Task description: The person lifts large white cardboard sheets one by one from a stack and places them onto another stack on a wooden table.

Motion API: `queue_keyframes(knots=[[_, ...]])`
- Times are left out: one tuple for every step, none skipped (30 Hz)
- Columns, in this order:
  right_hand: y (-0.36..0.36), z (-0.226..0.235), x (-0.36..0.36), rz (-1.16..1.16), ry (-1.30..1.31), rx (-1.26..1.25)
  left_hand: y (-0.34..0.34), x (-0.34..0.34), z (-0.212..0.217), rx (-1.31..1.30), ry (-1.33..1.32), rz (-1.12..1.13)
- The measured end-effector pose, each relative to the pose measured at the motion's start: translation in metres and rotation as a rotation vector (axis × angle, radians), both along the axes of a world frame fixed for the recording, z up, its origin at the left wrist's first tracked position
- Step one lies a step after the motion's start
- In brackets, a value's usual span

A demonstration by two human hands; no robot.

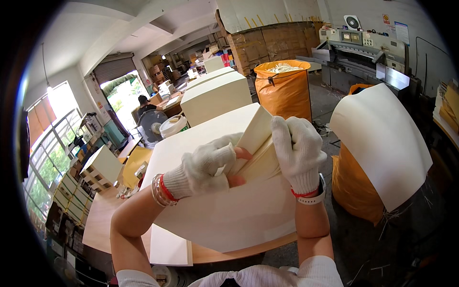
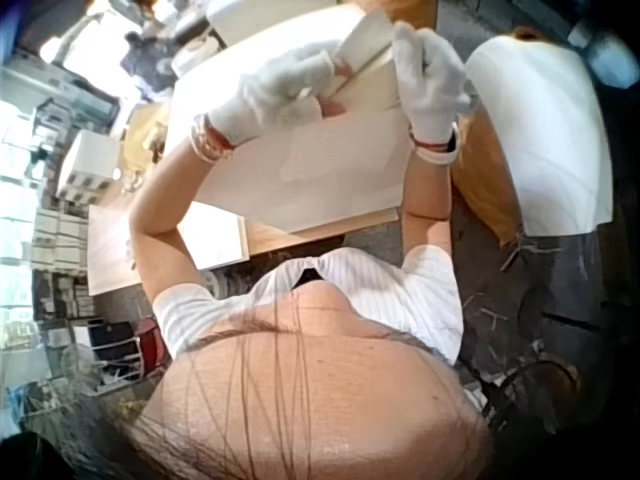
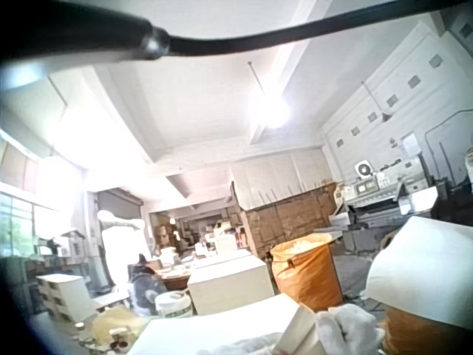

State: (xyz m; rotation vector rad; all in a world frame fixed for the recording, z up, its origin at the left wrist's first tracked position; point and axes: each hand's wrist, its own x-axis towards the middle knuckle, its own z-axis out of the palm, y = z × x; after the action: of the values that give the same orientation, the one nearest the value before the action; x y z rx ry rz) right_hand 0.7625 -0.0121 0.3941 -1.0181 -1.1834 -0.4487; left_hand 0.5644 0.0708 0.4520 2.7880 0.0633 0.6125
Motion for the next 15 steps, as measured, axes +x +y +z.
queue_keyframes(knots=[[-0.0009, 0.0008, -0.0005, -0.012, 0.004, -0.009, -0.0008, 0.0007, -0.0014, 0.015, -0.029, 0.018], [-0.0012, 0.0012, -0.0010, -0.014, -0.006, 0.003, -0.0007, 0.0007, -0.0012, 0.004, -0.036, 0.013], [-0.0019, 0.0015, -0.0012, -0.019, -0.016, 0.015, -0.0007, 0.0008, -0.0009, -0.007, -0.043, 0.005], [-0.0025, 0.0016, -0.0012, -0.023, -0.026, 0.027, -0.0009, 0.0011, -0.0005, -0.018, -0.049, -0.002], [-0.0034, 0.0013, -0.0007, -0.023, -0.034, 0.028, -0.0018, 0.0016, 0.0003, -0.033, -0.031, 0.011], [-0.0035, 0.0010, -0.0008, -0.018, -0.043, 0.029, -0.0034, 0.0008, 0.0017, -0.047, -0.014, 0.029], [-0.0033, 0.0008, -0.0011, -0.014, -0.052, 0.031, -0.0040, 0.0002, 0.0024, -0.062, 0.003, 0.046], [-0.0023, 0.0009, -0.0021, 0.000, -0.036, 0.057, -0.0020, 0.0001, 0.0012, -0.052, -0.025, 0.011], [-0.0015, 0.0017, -0.0038, 0.013, -0.021, 0.084, 0.0011, 0.0002, -0.0009, -0.041, -0.053, -0.026], [-0.0012, 0.0023, -0.0048, 0.026, -0.006, 0.110, 0.0008, 0.0003, -0.0002, -0.015, -0.052, -0.032], [-0.0014, 0.0028, -0.0046, 0.025, 0.003, 0.083, 0.0004, 0.0002, 0.0006, 0.012, -0.052, -0.038], [-0.0013, 0.0027, -0.0038, 0.025, 0.014, 0.055, -0.0034, 0.0006, 0.0040, 0.053, -0.022, -0.013], [-0.0011, 0.0027, -0.0034, 0.025, 0.025, 0.028, -0.0053, 0.0009, 0.0060, 0.095, 0.008, 0.011], [-0.0014, 0.0033, -0.0039, 0.013, 0.042, 0.007, -0.0015, 0.0008, 0.0041, 0.071, -0.010, -0.023], [-0.0022, 0.0043, -0.0047, 0.001, 0.058, -0.014, 0.0042, 0.0008, 0.0008, 0.046, -0.029, -0.057]])
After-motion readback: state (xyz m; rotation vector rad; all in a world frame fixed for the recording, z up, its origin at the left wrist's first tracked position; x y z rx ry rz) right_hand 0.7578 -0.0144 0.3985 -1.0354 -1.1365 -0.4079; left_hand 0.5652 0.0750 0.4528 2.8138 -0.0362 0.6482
